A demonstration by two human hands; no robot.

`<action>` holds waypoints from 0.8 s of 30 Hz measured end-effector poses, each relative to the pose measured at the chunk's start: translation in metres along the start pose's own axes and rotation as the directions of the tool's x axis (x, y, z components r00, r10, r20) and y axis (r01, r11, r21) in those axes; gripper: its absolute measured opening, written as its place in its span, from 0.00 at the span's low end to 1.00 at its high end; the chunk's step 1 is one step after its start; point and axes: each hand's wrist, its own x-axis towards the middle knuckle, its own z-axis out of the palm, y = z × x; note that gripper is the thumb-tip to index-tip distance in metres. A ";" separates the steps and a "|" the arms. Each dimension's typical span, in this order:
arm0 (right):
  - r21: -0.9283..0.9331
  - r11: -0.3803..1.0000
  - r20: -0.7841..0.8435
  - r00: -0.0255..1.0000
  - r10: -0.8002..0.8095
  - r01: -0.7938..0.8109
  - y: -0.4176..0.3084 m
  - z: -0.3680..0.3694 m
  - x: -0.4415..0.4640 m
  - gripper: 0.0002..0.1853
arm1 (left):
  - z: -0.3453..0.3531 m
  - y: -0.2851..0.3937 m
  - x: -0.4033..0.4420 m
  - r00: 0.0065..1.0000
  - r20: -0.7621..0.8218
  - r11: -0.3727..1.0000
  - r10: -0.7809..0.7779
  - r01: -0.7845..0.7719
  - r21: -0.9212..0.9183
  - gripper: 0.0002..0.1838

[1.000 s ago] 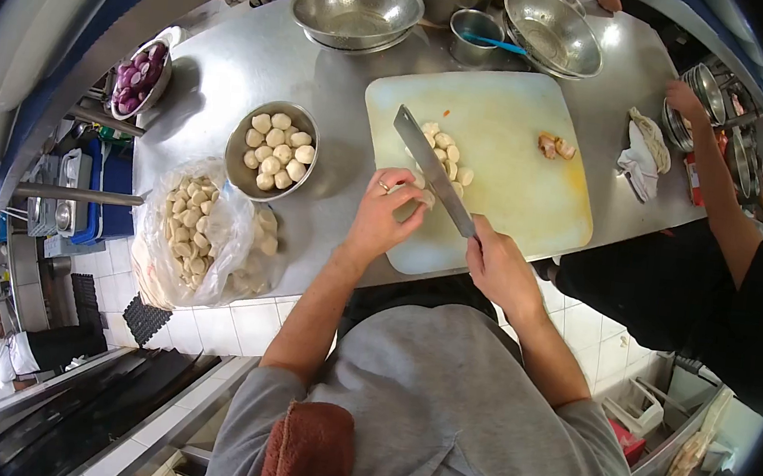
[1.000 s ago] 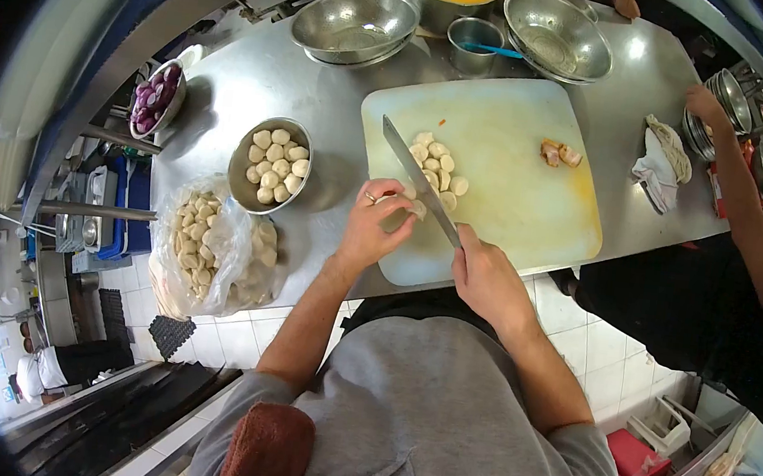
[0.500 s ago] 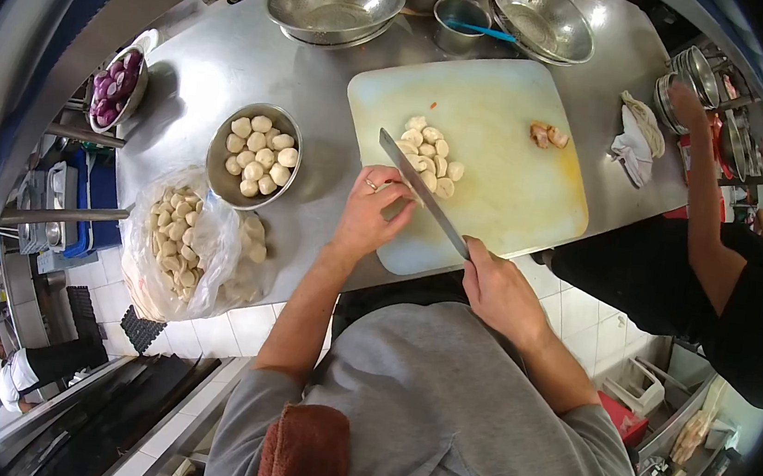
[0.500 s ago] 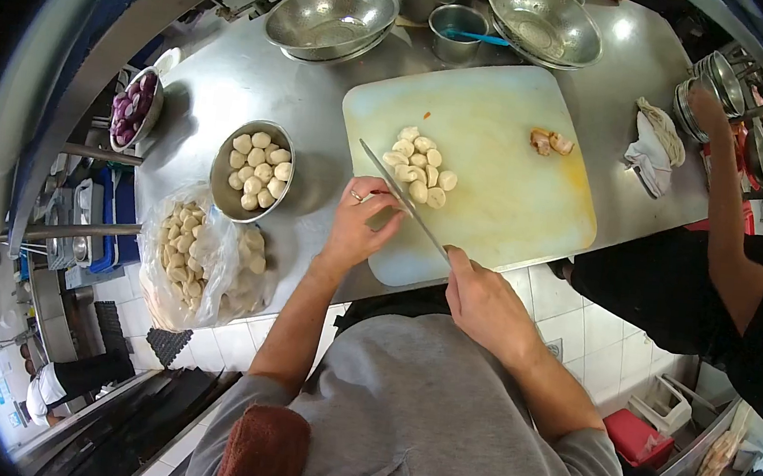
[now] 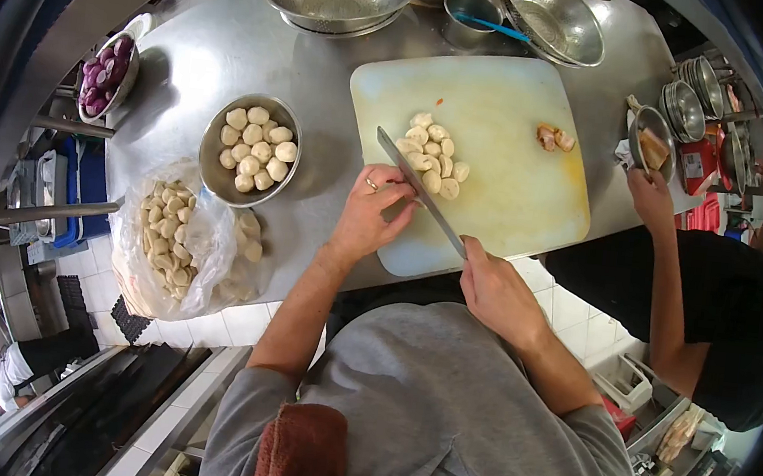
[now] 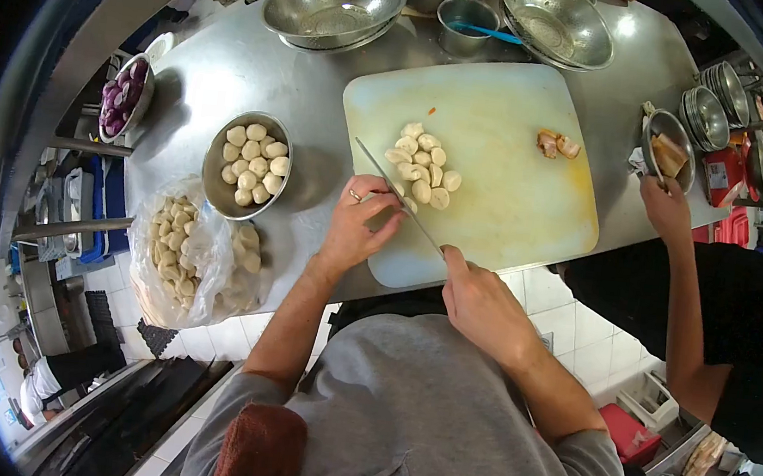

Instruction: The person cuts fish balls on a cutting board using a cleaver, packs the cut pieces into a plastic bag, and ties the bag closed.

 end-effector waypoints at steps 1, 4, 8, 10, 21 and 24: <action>-0.002 1.000 0.003 1.000 0.002 -0.002 0.001 0.001 0.002 0.17 | 0.000 0.000 0.000 1.000 -0.002 1.000 -0.002 0.002 -0.003 0.13; 0.011 1.000 0.014 1.000 0.007 -0.007 0.003 0.007 0.011 0.17 | 0.002 -0.002 0.000 1.000 -0.009 1.000 -0.013 0.013 -0.020 0.13; 0.034 0.999 -0.049 0.998 -0.032 0.034 0.016 0.033 0.042 0.16 | 0.002 -0.002 -0.003 1.000 -0.017 1.000 -0.002 0.002 -0.004 0.12; 0.069 0.995 -0.099 0.993 -0.058 0.065 0.026 0.037 0.056 0.14 | 0.003 -0.001 -0.003 1.000 -0.004 1.000 0.007 -0.007 0.015 0.12; 0.205 0.978 -0.162 0.987 -0.004 0.037 0.026 -0.008 0.026 0.09 | -0.080 0.027 0.014 0.959 -0.226 0.940 -0.173 0.230 0.253 0.14; 0.225 0.966 -0.131 0.987 -0.097 0.125 0.041 0.015 0.020 0.08 | -0.149 -0.010 0.013 0.952 -0.173 0.827 -0.251 0.304 0.473 0.15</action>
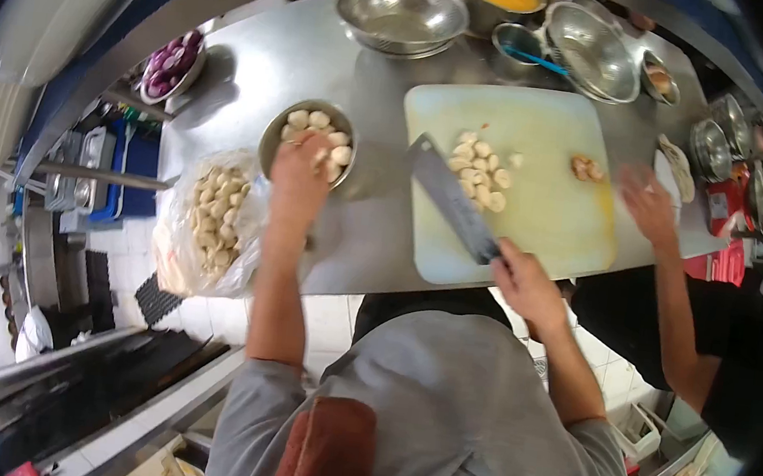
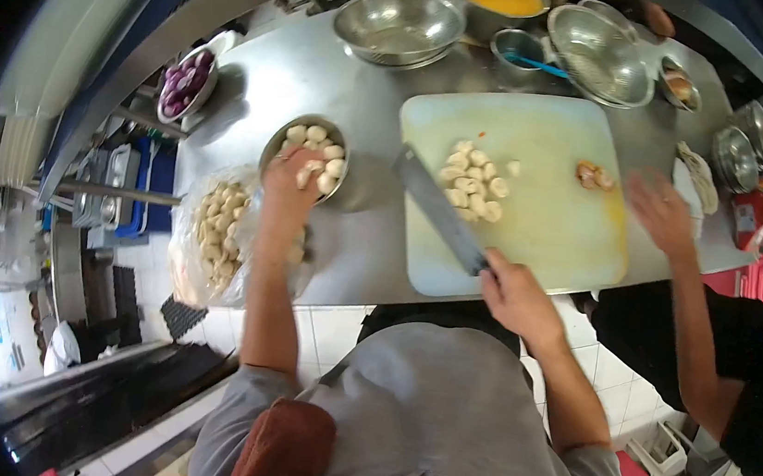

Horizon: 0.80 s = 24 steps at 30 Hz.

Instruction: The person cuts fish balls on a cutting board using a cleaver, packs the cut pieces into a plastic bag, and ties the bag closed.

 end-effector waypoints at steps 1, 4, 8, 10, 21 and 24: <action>0.011 0.997 0.002 0.997 -0.076 0.076 0.014 0.008 -0.002 0.09 | -0.006 -0.014 0.007 0.996 0.071 0.998 0.046 -0.048 0.034 0.14; 0.037 0.992 0.042 0.992 0.117 -0.119 0.020 0.006 0.003 0.09 | 0.002 -0.040 0.018 0.955 0.295 0.984 0.017 -0.068 0.163 0.19; 0.057 0.993 0.003 0.995 0.100 -0.100 0.025 0.001 0.009 0.10 | 0.015 -0.055 0.025 0.905 0.424 0.973 -0.027 -0.072 0.218 0.21; 0.035 0.996 -0.001 0.996 0.087 -0.087 0.026 0.000 0.008 0.10 | 0.010 -0.049 0.030 0.891 0.449 0.970 -0.067 -0.047 0.239 0.21; 0.104 0.954 0.073 0.959 0.274 -0.280 0.007 0.002 0.004 0.12 | 0.000 -0.038 0.049 0.745 0.665 0.949 0.043 -0.238 0.205 0.16; -0.022 0.996 -0.066 0.994 0.090 -0.092 0.031 0.016 0.005 0.12 | -0.003 -0.056 0.047 0.762 0.646 0.980 0.041 -0.157 0.124 0.21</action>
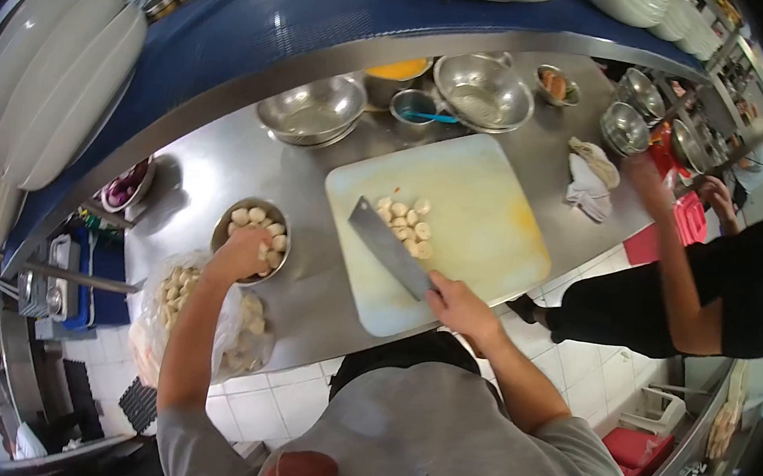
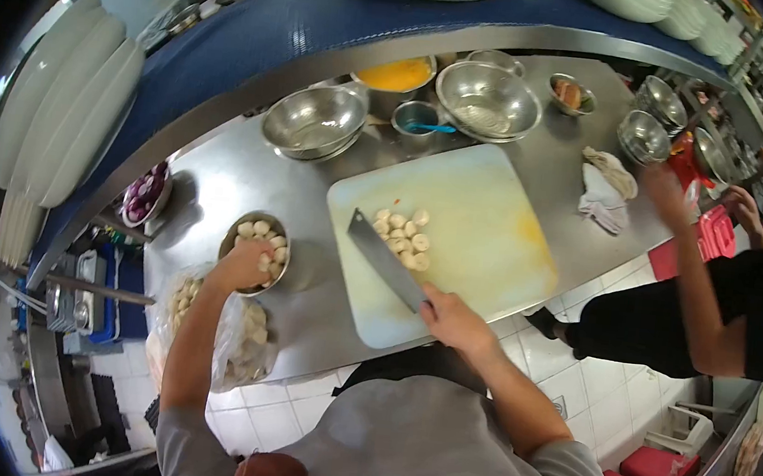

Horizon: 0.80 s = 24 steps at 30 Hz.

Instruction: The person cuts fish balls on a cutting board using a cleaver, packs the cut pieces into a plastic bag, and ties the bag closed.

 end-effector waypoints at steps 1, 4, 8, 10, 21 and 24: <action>0.013 1.000 0.015 1.000 -0.010 0.010 -0.001 -0.001 0.001 0.12 | -0.005 0.001 -0.002 1.000 0.003 1.000 -0.021 0.021 0.006 0.21; 0.056 0.993 0.005 0.995 0.103 -0.103 -0.006 -0.014 -0.002 0.13 | -0.010 0.003 0.000 0.995 0.089 0.997 -0.045 0.051 -0.063 0.24; 0.058 0.993 -0.012 0.995 0.102 -0.101 0.008 -0.022 -0.004 0.13 | -0.014 0.008 -0.003 0.995 0.083 0.996 -0.046 0.052 -0.068 0.23; 0.122 0.972 0.033 0.980 0.198 -0.201 -0.002 -0.034 -0.006 0.13 | -0.019 0.014 -0.004 0.994 0.097 0.996 -0.059 0.065 -0.055 0.23; 0.018 0.992 -0.001 0.993 0.122 -0.122 0.005 -0.027 -0.003 0.15 | 0.031 0.175 0.034 0.993 -0.115 0.820 -0.004 -0.062 -0.568 0.22; -0.020 0.999 -0.053 0.997 0.049 -0.050 -0.009 -0.025 -0.006 0.13 | 0.109 0.196 0.063 0.898 -0.440 0.932 0.012 -0.169 -0.319 0.23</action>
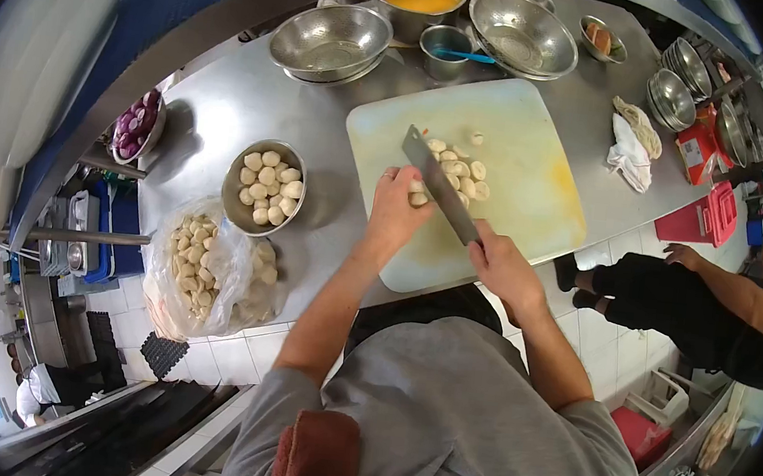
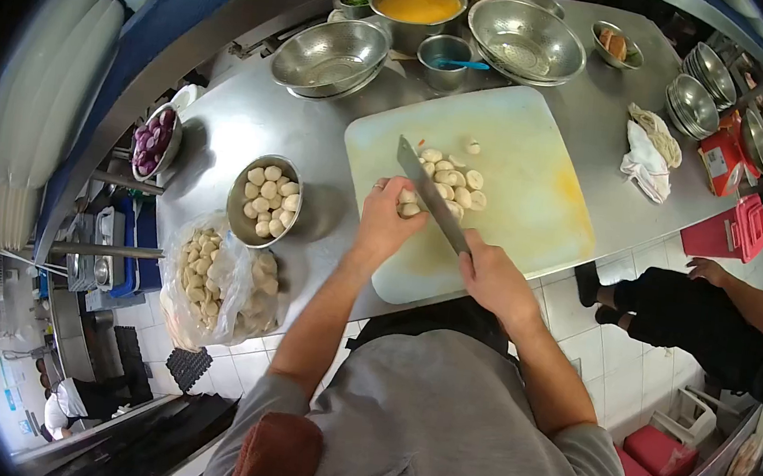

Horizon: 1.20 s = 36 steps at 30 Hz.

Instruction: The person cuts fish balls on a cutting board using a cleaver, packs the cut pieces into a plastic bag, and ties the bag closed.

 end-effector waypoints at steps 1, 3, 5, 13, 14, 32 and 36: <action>-0.021 0.999 -0.015 0.999 -0.030 0.030 -0.005 -0.002 -0.002 0.10 | 0.007 0.005 -0.006 0.994 -0.027 0.986 -0.106 0.101 -0.136 0.25; -0.030 0.999 -0.017 0.999 -0.033 0.032 -0.004 -0.002 -0.002 0.11 | 0.012 0.009 -0.015 0.976 -0.029 0.943 -0.214 0.199 -0.266 0.27; -0.030 0.999 -0.013 0.999 -0.042 0.041 -0.005 0.001 -0.002 0.12 | 0.007 0.007 -0.023 0.988 -0.009 0.932 -0.154 0.142 -0.332 0.30; -0.080 0.990 -0.014 0.993 -0.114 0.112 0.000 0.006 0.000 0.13 | 0.004 -0.012 -0.034 0.985 -0.132 0.980 0.109 -0.129 -0.153 0.23; -0.080 0.991 -0.013 0.994 -0.113 0.111 0.000 0.006 0.000 0.13 | 0.005 -0.015 -0.034 0.977 -0.147 0.978 0.152 -0.170 -0.117 0.21; -0.113 0.993 0.108 0.994 -0.032 0.045 -0.037 -0.026 -0.036 0.17 | -0.004 -0.008 -0.017 0.970 -0.093 0.966 0.227 -0.236 -0.108 0.14; -0.149 0.989 0.141 0.990 0.004 0.018 -0.040 -0.026 -0.041 0.18 | -0.003 -0.012 -0.017 0.972 -0.079 0.965 0.220 -0.229 -0.125 0.14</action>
